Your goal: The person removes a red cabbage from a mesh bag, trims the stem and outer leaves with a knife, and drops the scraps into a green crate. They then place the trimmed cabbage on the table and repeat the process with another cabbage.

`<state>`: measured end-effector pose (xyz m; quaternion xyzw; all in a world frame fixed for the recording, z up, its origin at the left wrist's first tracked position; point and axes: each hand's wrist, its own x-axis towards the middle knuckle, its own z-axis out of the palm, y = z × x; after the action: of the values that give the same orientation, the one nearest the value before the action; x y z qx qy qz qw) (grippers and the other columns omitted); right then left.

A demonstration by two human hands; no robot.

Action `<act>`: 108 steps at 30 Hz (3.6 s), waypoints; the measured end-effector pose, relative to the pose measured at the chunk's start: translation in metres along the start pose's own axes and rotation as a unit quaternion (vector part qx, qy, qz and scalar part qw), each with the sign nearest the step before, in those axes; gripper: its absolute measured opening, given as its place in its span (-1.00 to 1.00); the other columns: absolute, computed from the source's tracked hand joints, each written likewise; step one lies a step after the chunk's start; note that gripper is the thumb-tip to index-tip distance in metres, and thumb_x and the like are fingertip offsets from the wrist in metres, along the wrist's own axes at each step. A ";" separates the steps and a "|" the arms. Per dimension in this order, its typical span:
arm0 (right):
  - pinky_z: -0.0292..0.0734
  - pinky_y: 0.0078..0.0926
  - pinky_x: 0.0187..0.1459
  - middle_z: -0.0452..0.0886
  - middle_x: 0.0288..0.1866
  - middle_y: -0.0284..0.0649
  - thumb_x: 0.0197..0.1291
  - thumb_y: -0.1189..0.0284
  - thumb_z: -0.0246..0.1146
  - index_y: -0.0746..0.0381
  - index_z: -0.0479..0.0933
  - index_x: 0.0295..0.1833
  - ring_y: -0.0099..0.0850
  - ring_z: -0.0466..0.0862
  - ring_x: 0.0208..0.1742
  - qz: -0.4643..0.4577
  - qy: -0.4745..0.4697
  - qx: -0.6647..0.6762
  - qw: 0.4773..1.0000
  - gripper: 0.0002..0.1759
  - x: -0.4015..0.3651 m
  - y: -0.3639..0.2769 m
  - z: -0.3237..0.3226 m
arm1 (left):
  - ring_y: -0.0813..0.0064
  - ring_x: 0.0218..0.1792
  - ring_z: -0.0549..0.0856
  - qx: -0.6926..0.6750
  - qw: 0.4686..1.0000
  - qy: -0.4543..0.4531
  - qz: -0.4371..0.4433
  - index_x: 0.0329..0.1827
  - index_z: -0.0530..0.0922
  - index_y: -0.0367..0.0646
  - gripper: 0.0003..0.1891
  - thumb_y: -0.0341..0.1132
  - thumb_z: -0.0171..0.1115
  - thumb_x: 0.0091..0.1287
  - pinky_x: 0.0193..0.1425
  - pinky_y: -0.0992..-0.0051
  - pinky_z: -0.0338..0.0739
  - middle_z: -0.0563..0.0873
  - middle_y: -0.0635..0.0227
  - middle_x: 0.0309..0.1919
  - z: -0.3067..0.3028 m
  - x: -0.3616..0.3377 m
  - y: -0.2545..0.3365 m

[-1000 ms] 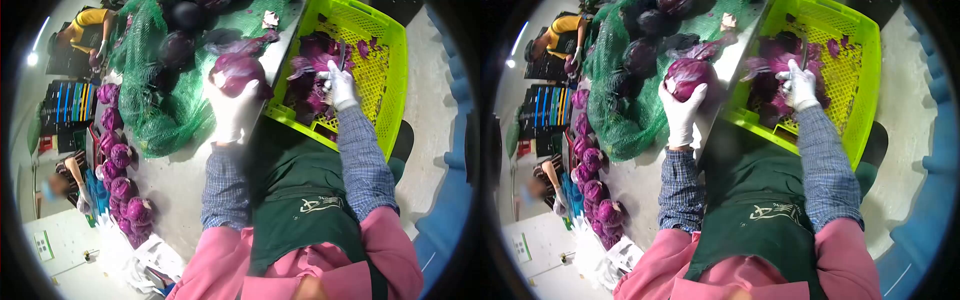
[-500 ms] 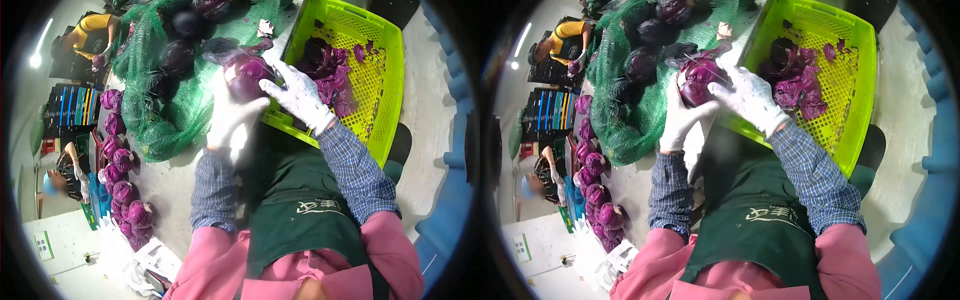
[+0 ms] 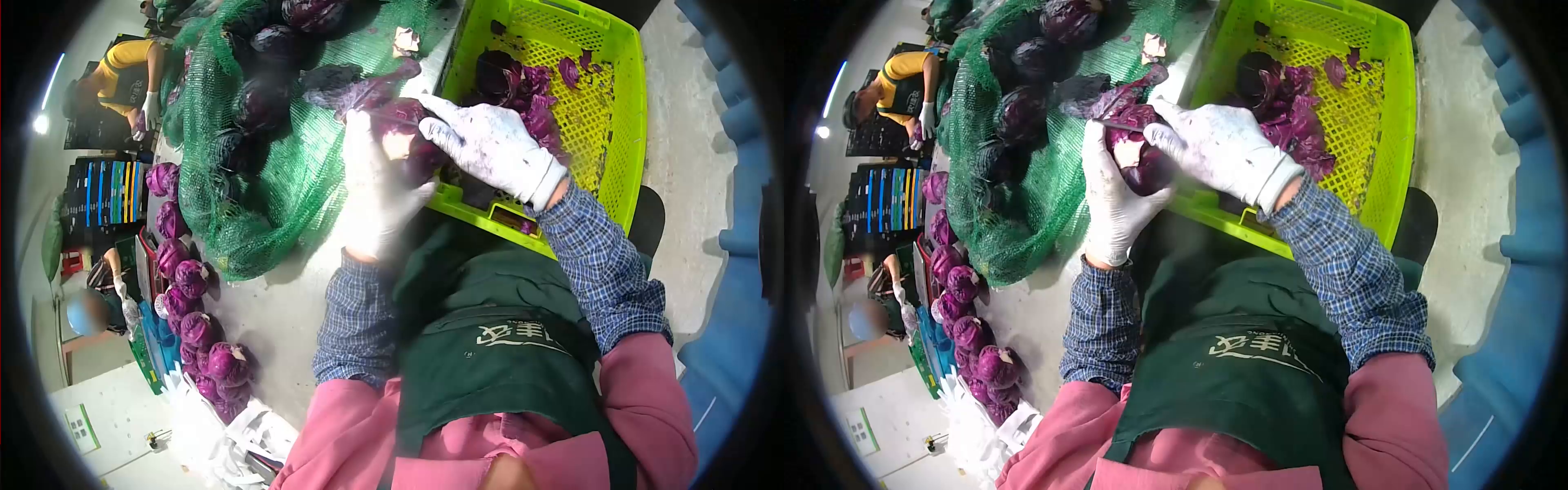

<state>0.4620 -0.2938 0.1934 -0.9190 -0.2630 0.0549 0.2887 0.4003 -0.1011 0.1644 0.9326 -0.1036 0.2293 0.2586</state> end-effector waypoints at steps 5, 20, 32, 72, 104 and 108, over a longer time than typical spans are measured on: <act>0.58 -0.13 0.07 0.75 -0.03 -0.13 0.53 -0.08 -0.09 0.00 0.63 0.21 -0.08 0.70 0.06 -0.021 0.071 0.123 0.990 -0.46 0.020 0.055 0.018 | -0.13 0.42 0.38 0.020 1.000 0.011 -0.002 0.59 0.01 -0.33 0.27 -0.26 0.68 -0.20 0.54 0.12 0.30 0.29 -0.16 0.41 0.002 -0.010 -0.003; 0.31 -0.65 -0.63 0.51 -0.55 -0.50 0.34 0.33 0.36 0.14 0.59 -0.26 -0.69 0.46 -0.63 0.215 0.113 0.511 0.825 -0.85 0.005 0.073 0.075 | 0.00 0.42 0.45 -0.793 0.503 0.146 -0.311 0.50 0.33 -0.09 -0.11 -0.11 0.52 0.07 0.49 -0.16 0.37 0.44 0.04 0.41 -0.033 -0.035 -0.014; 0.33 -0.72 -0.66 0.65 -0.48 -0.31 0.43 0.35 0.28 0.30 0.53 0.29 -0.66 0.50 -0.67 0.185 0.087 0.523 0.827 -0.59 -0.037 0.047 0.046 | -0.06 0.57 0.12 -0.973 0.002 0.065 -0.221 0.62 0.11 -0.04 0.13 0.06 0.55 -0.02 0.45 -0.10 0.40 0.15 0.03 0.54 -0.034 -0.038 0.008; 0.46 -0.76 -0.58 0.65 -0.44 -0.30 0.46 -0.14 0.11 0.38 0.49 0.28 -0.73 0.44 -0.68 0.023 -0.074 0.695 0.715 -0.25 -0.110 -0.043 -0.008 | 0.07 0.51 0.37 -0.722 0.628 0.059 -0.282 0.61 0.14 -0.08 0.09 0.11 0.59 0.10 0.58 -0.07 0.30 0.35 0.11 0.52 -0.061 -0.081 0.048; 0.52 -0.73 -0.64 0.78 -0.18 0.07 0.53 0.00 0.08 0.39 0.47 0.23 -0.63 0.54 -0.71 0.175 0.058 0.737 0.650 -0.39 -0.138 0.095 0.071 | -0.03 0.47 0.40 -0.690 0.516 0.370 -0.349 0.53 0.24 -0.18 -0.20 0.12 0.27 0.38 0.49 -0.08 0.37 0.38 0.04 0.49 -0.177 -0.206 -0.110; 0.56 -0.70 -0.64 0.78 -0.21 0.03 0.54 -0.03 0.04 0.40 0.44 0.24 -0.65 0.53 -0.70 0.197 0.058 0.709 0.675 -0.36 -0.145 0.087 0.070 | 0.19 0.15 0.69 -0.465 0.735 0.183 -0.460 0.39 0.42 -0.26 -0.43 -0.08 0.25 0.46 0.17 0.22 0.66 0.64 0.08 0.21 -0.126 -0.179 -0.074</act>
<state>0.3590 -0.3934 0.0794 -0.4704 0.0592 0.2274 0.8506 0.2194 0.0412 0.1420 0.5707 0.2932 0.1718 0.7476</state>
